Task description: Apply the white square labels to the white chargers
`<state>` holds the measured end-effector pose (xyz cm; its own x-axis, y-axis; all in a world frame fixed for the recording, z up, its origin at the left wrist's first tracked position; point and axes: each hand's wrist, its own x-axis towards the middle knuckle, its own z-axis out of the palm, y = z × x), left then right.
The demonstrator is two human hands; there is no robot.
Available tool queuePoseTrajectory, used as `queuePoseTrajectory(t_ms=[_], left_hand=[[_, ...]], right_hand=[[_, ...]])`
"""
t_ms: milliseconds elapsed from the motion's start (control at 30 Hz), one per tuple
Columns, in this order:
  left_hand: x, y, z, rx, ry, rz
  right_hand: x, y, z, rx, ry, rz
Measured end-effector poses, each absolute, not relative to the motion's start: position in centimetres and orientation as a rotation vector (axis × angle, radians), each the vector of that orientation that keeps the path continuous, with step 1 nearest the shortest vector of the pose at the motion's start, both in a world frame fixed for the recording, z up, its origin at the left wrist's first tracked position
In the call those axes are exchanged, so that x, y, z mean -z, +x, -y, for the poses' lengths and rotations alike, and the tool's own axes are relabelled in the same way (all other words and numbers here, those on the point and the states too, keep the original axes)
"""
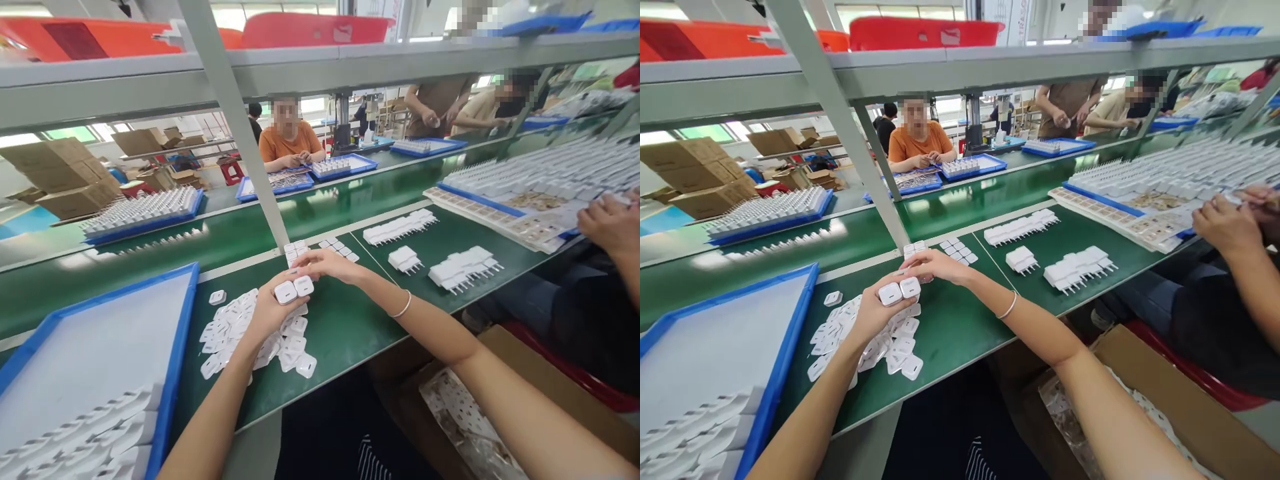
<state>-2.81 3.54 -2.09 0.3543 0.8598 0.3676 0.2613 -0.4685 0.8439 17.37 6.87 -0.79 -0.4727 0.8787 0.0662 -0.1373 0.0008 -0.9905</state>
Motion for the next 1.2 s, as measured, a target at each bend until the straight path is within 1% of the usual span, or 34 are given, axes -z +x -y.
queuePoseTrajectory(t_ms=[167,300,433,567,667,833,967,1067,1200], left_hand=[[2.6,-2.6,-3.4,-1.090,1.891,-0.904],[3.0,-2.5,-3.5,-1.204,1.854,-0.905],[2.6,-2.6,-3.2,-1.355,1.851,-0.871],[1.6,-2.8,-2.7,-1.500,2.054,-0.709],[0.9,-2.8,-2.0,-1.526,2.255,-0.605],[0.0,-2.6,-0.8,-1.484,2.345,-0.446],[-0.5,-2.6,-0.6,-1.389,2.275,-0.490],[0.1,-2.4,-1.1,-1.376,2.113,-0.523],[2.7,-1.5,-2.8,-1.461,1.774,-0.726]], right_hand=[[2.6,17.1,-7.0,-1.554,-0.859,1.447],[3.3,16.9,-6.4,-1.623,-0.846,1.324],[2.7,16.0,-4.8,-1.875,-0.763,1.245],[2.4,14.8,-2.7,-2.265,-0.613,0.991],[2.7,14.3,-1.5,-2.349,-0.460,0.794],[3.4,13.8,-0.4,-2.233,-0.383,0.818],[2.2,14.2,0.7,-2.010,-0.585,0.918],[-1.0,15.0,1.9,-1.673,-0.797,1.121],[-6.7,13.6,1.0,-0.981,-0.895,1.425]])
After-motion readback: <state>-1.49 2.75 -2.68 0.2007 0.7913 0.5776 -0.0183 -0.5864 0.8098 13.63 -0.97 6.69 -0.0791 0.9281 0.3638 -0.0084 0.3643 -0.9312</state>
